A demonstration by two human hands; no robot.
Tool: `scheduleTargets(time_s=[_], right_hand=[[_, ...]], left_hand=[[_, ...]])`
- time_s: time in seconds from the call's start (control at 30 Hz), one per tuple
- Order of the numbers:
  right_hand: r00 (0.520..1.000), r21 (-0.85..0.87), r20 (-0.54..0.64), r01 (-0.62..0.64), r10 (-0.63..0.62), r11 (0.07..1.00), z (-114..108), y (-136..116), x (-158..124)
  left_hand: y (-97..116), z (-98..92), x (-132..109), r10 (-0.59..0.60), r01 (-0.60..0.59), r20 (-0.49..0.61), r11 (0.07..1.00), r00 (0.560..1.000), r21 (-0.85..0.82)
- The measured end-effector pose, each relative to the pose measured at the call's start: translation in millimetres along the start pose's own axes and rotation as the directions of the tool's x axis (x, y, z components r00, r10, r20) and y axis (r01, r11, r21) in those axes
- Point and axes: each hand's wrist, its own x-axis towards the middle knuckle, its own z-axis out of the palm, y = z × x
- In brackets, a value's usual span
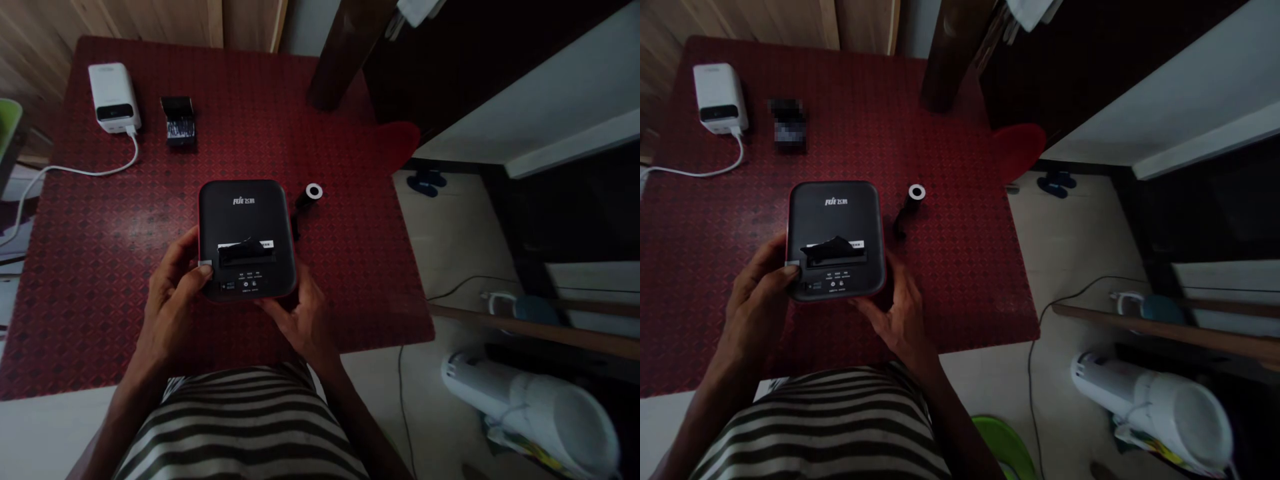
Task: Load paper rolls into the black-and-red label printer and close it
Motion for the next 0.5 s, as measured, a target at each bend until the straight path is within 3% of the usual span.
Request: scheduleTargets(time_s=[0.17,0.5], right_hand=[[0.996,-0.070,-0.020,0.085,-0.086,0.994,7.0,7.5,-4.5],[0.994,-0.086,-0.049,0.092,-0.096,0.992,9.1,11.6,-4.4]], left_hand=[[6.3,4.3,-0.7,-0.083,0.081,-0.014,0.992,0.996,-0.097],[20.4,9.2,-1.6,-0.143,0.137,-0.039,0.983,0.989,-0.119]])
